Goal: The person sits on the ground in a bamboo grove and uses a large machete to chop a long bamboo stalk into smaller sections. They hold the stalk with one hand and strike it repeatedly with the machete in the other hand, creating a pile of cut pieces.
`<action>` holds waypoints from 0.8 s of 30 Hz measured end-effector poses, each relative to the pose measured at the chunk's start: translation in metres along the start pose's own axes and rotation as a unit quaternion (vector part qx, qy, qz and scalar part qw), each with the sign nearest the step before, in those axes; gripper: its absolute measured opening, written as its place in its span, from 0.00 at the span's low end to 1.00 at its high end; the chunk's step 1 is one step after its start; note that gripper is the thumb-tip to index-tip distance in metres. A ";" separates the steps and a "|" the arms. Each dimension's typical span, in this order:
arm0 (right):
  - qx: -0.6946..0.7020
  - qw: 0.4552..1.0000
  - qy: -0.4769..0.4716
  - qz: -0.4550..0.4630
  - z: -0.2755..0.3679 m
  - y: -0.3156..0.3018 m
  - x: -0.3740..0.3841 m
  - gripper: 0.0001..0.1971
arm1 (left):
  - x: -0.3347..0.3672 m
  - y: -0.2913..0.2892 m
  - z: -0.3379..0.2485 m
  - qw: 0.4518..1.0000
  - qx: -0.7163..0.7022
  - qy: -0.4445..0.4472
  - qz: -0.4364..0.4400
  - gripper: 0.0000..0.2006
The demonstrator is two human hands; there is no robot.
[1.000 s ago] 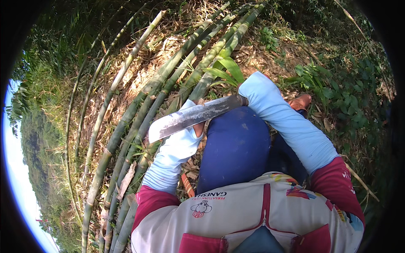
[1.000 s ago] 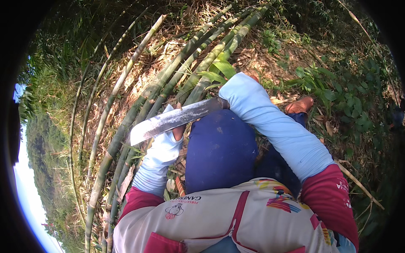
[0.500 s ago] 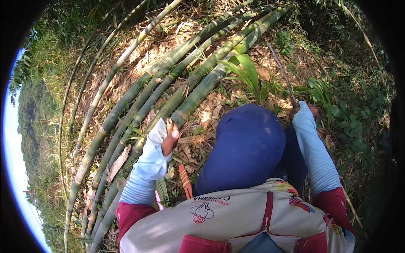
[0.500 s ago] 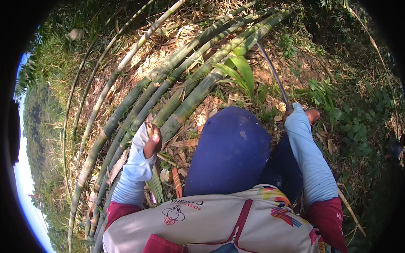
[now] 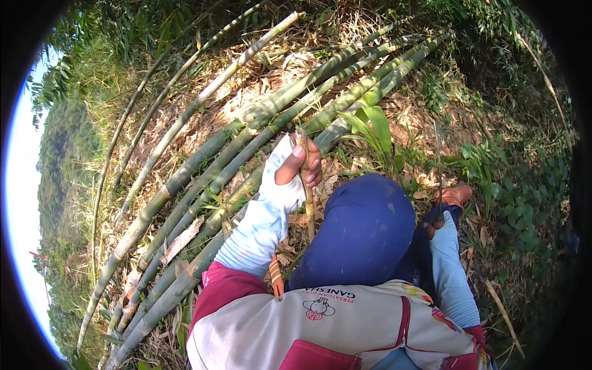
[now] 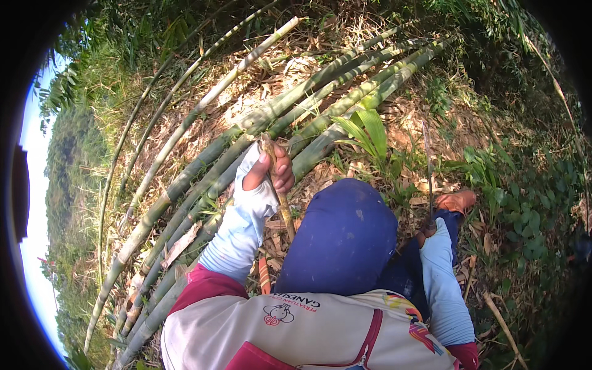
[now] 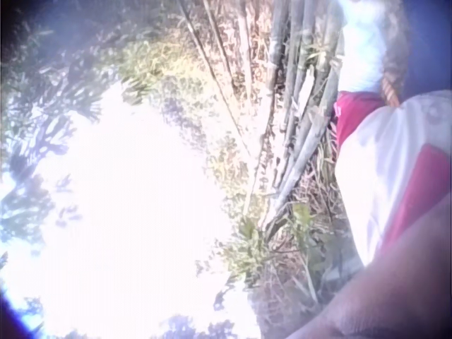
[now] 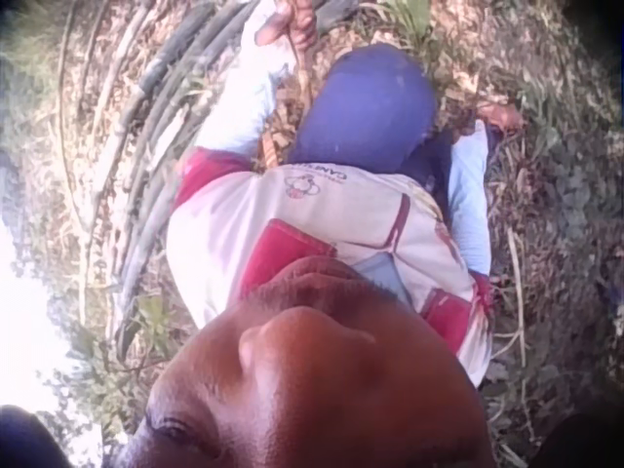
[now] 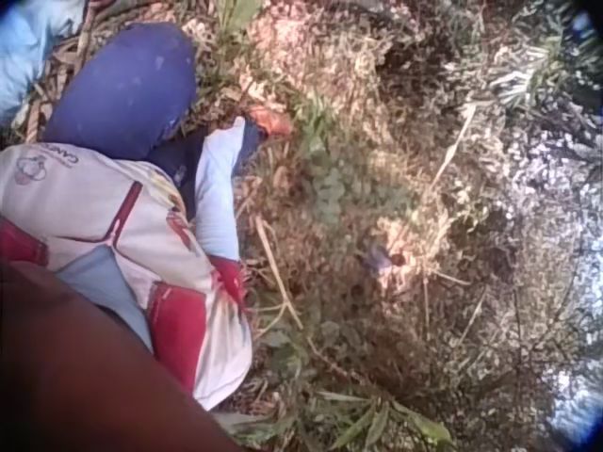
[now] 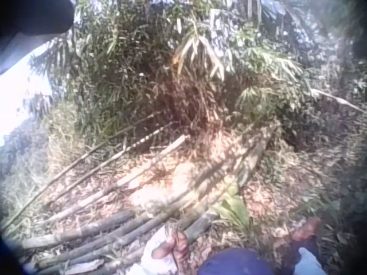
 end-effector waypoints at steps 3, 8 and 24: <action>-0.053 0.998 0.044 0.012 -0.021 0.003 -0.020 0.17 | 0.003 0.002 0.006 0.999 0.019 -0.009 -0.049 0.13; -0.132 0.988 0.067 -0.044 -0.068 0.010 -0.037 0.37 | 0.004 0.006 0.004 0.996 0.058 -0.015 -0.064 0.17; -0.183 0.982 -0.042 0.017 0.048 -0.002 -0.020 0.16 | 0.011 0.027 0.007 0.987 0.117 0.026 -0.110 0.18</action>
Point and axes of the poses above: each hand's wrist, its own x-axis towards the middle knuckle, its own y-axis out of the palm, z = x × y, the point moved 4 cm from there along x, towards the middle knuckle, and after that the axes turned 8 degrees about -x, right-handed, at the moved point
